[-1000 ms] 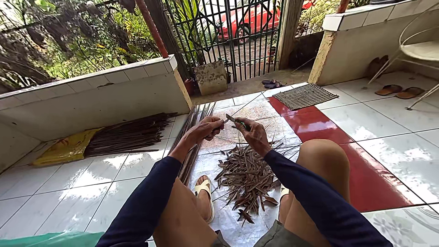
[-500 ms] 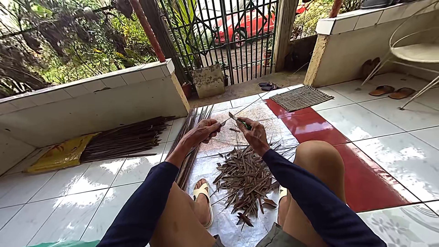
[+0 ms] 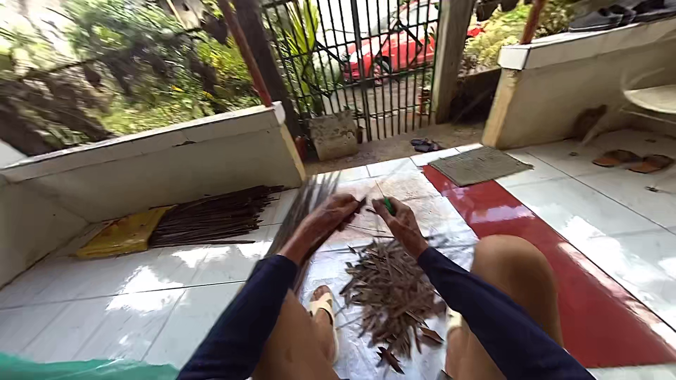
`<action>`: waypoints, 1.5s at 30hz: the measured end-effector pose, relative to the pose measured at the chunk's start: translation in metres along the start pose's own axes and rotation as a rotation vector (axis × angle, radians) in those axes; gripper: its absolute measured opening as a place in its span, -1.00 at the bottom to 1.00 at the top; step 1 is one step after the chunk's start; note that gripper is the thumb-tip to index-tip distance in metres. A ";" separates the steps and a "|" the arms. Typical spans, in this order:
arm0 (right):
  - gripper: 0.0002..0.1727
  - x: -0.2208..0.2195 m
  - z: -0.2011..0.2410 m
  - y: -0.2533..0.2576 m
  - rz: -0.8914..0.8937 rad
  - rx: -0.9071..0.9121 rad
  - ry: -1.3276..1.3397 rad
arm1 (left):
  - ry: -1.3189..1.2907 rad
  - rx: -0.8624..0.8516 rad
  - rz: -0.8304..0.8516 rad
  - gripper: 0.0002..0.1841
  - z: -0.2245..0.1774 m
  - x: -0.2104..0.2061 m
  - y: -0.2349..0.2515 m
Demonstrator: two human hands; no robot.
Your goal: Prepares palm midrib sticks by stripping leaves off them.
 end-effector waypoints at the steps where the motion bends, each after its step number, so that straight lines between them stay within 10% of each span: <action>1: -0.51 -0.009 0.005 -0.002 0.029 0.054 -0.030 | 0.035 -0.034 0.019 -0.70 -0.003 -0.007 0.002; 15: -0.48 0.034 -0.001 0.017 -0.233 0.004 0.037 | 0.067 -0.033 0.102 -0.63 -0.008 0.008 -0.011; 32: -0.58 -0.035 0.008 -0.003 0.199 0.074 0.069 | -0.033 0.117 -0.163 -0.68 0.002 0.040 -0.009; 45: -0.61 -0.031 0.006 -0.002 0.112 0.108 -0.049 | -0.197 0.198 -0.059 -0.69 0.009 0.031 -0.012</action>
Point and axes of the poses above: each hand's wrist, its own y-axis towards the middle knuckle, its own x-axis out of the back of the hand, z = x × y, the point moved 10 cm from there along y, towards the middle knuckle, and after that the axes turned 5 degrees about y, right-handed, at the moved point
